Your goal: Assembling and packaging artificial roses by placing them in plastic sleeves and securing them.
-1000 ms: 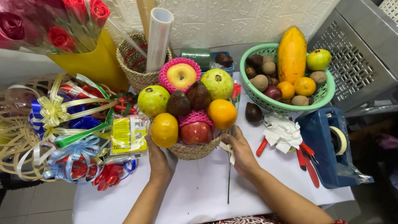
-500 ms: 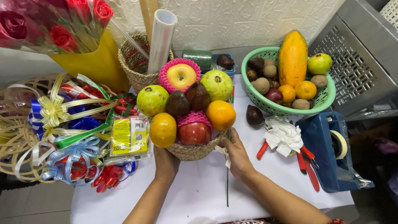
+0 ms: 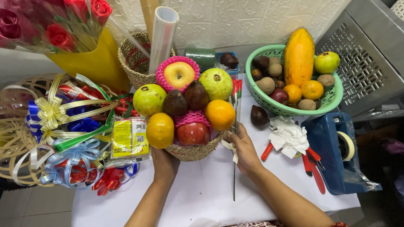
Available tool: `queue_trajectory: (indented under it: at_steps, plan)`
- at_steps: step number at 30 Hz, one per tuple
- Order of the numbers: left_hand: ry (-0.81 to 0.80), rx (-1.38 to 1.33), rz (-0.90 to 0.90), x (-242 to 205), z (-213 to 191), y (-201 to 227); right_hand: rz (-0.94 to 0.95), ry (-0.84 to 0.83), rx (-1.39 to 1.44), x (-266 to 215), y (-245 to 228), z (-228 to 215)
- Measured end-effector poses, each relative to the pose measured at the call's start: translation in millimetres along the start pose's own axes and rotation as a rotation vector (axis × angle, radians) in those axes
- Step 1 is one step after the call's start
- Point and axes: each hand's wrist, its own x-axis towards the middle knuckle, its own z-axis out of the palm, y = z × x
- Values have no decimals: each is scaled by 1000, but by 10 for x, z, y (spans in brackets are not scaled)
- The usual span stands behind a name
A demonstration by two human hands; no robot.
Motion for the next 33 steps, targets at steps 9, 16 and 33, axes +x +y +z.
queue_trajectory:
  at_steps: [9, 16, 33]
  plan:
    - [107, 110, 217, -16, -430, -83, 102, 35, 143, -21, -220, 25]
    - [92, 356, 548, 439, -579, 863, 122, 56, 57, -44, -170, 26]
    - [372, 1615, 1043, 2766, -310, 973, 0, -15, 41, 30, -7, -60]
